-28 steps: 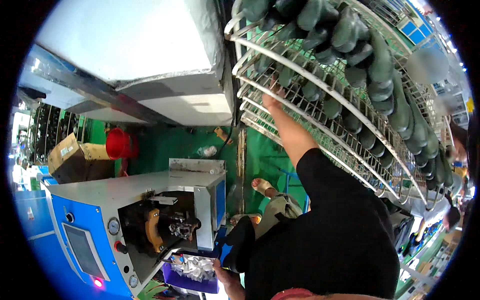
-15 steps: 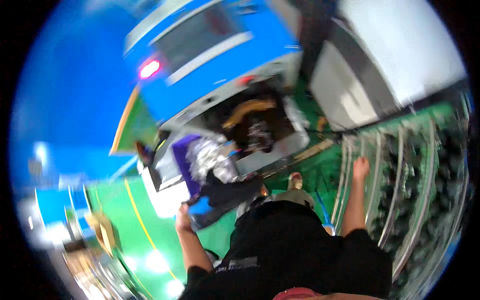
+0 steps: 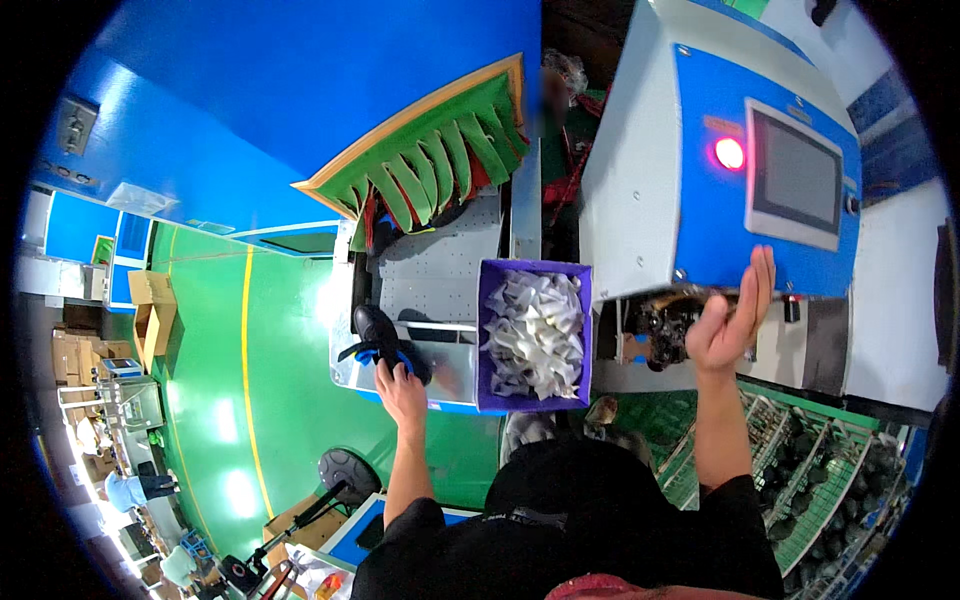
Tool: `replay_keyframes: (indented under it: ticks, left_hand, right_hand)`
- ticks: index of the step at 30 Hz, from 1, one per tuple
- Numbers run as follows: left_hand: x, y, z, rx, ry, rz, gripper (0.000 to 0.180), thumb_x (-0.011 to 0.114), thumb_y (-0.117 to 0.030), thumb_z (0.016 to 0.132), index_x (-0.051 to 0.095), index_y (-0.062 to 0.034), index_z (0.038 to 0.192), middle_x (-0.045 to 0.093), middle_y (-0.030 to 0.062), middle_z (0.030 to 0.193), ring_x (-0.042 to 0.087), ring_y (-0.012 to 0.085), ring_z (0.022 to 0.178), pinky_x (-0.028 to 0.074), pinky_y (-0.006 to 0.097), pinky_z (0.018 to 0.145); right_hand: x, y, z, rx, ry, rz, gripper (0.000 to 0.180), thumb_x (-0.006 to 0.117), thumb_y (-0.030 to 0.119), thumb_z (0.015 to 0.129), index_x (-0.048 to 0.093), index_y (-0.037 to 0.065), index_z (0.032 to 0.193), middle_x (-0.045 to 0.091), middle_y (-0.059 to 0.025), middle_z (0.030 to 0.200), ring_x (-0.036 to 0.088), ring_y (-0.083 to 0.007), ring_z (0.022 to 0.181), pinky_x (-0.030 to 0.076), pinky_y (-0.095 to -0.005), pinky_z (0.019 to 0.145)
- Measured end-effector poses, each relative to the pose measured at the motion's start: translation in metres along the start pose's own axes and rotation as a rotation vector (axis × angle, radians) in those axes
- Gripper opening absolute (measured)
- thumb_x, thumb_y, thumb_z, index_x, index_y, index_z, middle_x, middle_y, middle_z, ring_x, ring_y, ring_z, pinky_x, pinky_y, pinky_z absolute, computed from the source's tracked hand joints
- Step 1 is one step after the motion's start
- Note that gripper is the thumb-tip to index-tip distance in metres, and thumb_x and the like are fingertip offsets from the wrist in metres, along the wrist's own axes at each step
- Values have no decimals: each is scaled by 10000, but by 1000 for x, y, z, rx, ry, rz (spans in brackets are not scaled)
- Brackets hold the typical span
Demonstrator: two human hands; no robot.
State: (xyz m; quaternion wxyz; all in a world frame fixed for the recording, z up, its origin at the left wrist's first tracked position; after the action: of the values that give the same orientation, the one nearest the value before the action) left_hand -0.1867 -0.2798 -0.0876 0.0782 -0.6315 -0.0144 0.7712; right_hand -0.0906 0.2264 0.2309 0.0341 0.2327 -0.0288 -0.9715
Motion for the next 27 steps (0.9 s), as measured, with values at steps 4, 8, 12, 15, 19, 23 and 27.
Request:
replay_keyframes:
  ticks: [4, 8, 12, 15, 19, 23, 27]
  left_hand:
    - [20, -41, 119, 179, 53, -440, 757, 732, -57, 769, 442, 22, 1464, 474, 272, 1467, 438, 464, 1369, 378, 492, 1146]
    - [115, 42, 261, -118, -66, -632, 999, 808, -47, 693, 285, 45, 1539, 469, 281, 1470, 459, 458, 1354, 359, 479, 1164]
    - [171, 64, 309, -349, 117, -412, 902, 875, -198, 639, 427, 15, 1392, 591, 241, 1302, 532, 434, 1257, 421, 490, 1077]
    - [175, -21, 303, -304, 482, -366, 798, 857, -339, 687, 474, 23, 1287, 681, 252, 1151, 648, 467, 1061, 517, 518, 932]
    - [213, 14, 209, -674, 272, -684, 621, 818, -337, 704, 585, 63, 1118, 712, 263, 991, 680, 475, 998, 511, 522, 894]
    - [179, -34, 161, -805, 355, -1254, 418, 753, -331, 802, 673, 14, 1024, 720, 111, 850, 687, 214, 578, 581, 304, 506]
    - [121, -70, 93, -927, 508, -1959, 388, 729, -314, 869, 666, -15, 1107, 704, 87, 850, 668, 227, 600, 591, 363, 529]
  right_hand:
    - [37, -4, -5, -77, 10, -375, 522, 239, 330, 1099, 600, 27, 1323, 618, -194, 1396, 573, -347, 1303, 407, -481, 1051]
    - [45, 4, -5, -90, 62, -372, 532, 247, 370, 1110, 545, 7, 1362, 588, -234, 1396, 555, -388, 1300, 393, -512, 1088]
    - [48, 3, -5, -118, 98, -422, 567, 245, 423, 1116, 510, -5, 1377, 539, -251, 1431, 516, -400, 1328, 395, -528, 1101]
    - [39, -8, -22, -89, 96, -441, 563, 234, 406, 1116, 515, -15, 1362, 543, -245, 1422, 517, -401, 1325, 398, -529, 1109]
    - [51, 9, -3, -112, 85, -379, 554, 214, 377, 1110, 518, -14, 1358, 549, -246, 1417, 524, -408, 1312, 402, -525, 1108]
    - [45, 5, -8, -122, 79, -385, 536, 219, 359, 1106, 527, 12, 1375, 579, -228, 1396, 536, -383, 1307, 386, -509, 1100]
    - [38, 2, -5, -97, 43, -330, 526, 257, 347, 1105, 556, 11, 1378, 561, -219, 1450, 516, -356, 1353, 339, -497, 1117]
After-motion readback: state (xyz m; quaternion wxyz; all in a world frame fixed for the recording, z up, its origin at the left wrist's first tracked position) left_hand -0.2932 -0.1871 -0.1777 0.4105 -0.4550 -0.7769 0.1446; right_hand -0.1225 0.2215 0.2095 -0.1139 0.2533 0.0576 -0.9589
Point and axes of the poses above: each hand's wrist, its own z-axis towards the middle knuckle, its own x-axis out of the palm, y = z × x, the point moved 7 cm from there along z, towards the middle knuckle
